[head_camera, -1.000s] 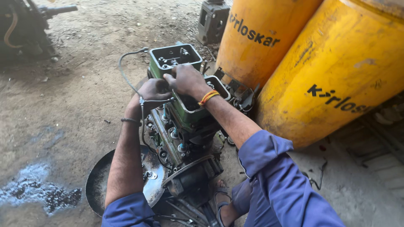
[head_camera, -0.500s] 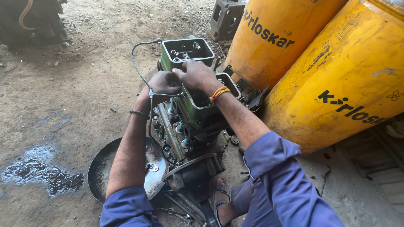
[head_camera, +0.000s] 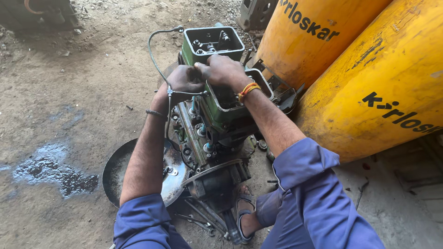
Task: The person is repairing a green engine block, using a wrench to tighten bolts on the cylinder head and a hammer to tap internal components. They are seated on the ground in a workshop environment.
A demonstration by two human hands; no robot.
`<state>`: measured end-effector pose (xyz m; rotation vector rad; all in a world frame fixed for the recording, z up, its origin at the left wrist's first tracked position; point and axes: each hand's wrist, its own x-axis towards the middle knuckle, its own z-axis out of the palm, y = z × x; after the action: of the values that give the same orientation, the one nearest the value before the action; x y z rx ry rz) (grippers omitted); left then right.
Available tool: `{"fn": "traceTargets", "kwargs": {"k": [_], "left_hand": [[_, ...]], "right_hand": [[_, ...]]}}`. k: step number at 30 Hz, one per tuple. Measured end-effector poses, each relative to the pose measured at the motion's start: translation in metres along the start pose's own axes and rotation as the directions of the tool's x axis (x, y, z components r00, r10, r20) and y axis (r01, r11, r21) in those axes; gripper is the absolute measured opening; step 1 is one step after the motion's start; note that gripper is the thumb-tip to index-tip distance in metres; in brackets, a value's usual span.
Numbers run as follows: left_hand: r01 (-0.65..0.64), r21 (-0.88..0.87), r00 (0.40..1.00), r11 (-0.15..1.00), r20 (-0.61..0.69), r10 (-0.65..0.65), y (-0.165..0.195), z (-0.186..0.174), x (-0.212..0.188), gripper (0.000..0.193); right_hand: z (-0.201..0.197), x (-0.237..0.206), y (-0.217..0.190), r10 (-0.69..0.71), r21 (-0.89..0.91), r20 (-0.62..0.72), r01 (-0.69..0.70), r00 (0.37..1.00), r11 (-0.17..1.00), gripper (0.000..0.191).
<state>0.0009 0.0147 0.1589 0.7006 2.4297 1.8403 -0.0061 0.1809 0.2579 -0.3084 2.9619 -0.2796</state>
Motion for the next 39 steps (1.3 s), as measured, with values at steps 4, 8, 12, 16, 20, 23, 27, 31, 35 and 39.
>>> {"fn": "traceTargets", "kwargs": {"k": [4, 8, 12, 16, 20, 23, 27, 31, 35, 39], "left_hand": [[-0.014, -0.038, 0.999, 0.999, 0.037, 0.015, -0.001, 0.0, 0.001, 0.028], [-0.045, -0.093, 0.995, 0.995, 0.089, 0.053, -0.002, 0.002, 0.004, 0.03], [0.042, -0.136, 0.995, 0.99, 0.091, -0.03, -0.011, 0.0, 0.008, 0.031], [-0.059, 0.069, 0.998, 0.996, 0.031, 0.057, -0.027, -0.001, 0.015, 0.037], [-0.051, 0.064, 0.996, 0.997, -0.071, 0.056, -0.031, 0.01, 0.029, 0.038], [0.016, -0.073, 0.997, 0.997, -0.08, -0.022, -0.025, 0.012, 0.032, 0.039], [-0.04, -0.183, 0.998, 0.982, -0.05, 0.031, -0.014, 0.011, 0.027, 0.033], [-0.099, -0.089, 0.992, 0.991, -0.091, 0.091, -0.01, 0.009, 0.017, 0.029], [-0.091, -0.034, 0.992, 0.995, -0.089, 0.088, -0.005, 0.009, 0.011, 0.029], [-0.046, -0.021, 0.995, 0.999, -0.09, 0.044, -0.007, 0.009, 0.009, 0.032]], "right_hand": [[-0.001, -0.002, 0.0, 0.001, -0.001, 0.012, -0.001, 1.0, 1.0, 0.062], [-0.004, -0.004, -0.002, 0.002, -0.011, 0.015, -0.002, 1.0, 1.0, 0.062], [0.002, 0.003, 0.003, -0.02, -0.002, 0.013, 0.02, 1.0, 1.0, 0.064], [0.014, 0.026, 0.025, -0.034, 0.02, 0.011, 0.034, 0.999, 0.999, 0.065], [0.027, 0.072, 0.049, -0.164, -0.06, 0.032, 0.165, 0.986, 0.984, 0.075], [0.035, 0.098, 0.058, -0.198, -0.116, 0.042, 0.202, 0.979, 0.973, 0.084], [0.044, 0.104, 0.064, -0.105, 0.131, 0.038, 0.099, 0.994, 0.986, 0.069], [0.046, 0.095, 0.062, -0.123, 0.19, 0.045, 0.113, 0.991, 0.975, 0.065], [0.042, 0.088, 0.058, -0.131, 0.214, 0.053, 0.116, 0.99, 0.97, 0.063], [0.04, 0.083, 0.056, -0.123, 0.189, 0.032, 0.115, 0.992, 0.975, 0.063]]}}
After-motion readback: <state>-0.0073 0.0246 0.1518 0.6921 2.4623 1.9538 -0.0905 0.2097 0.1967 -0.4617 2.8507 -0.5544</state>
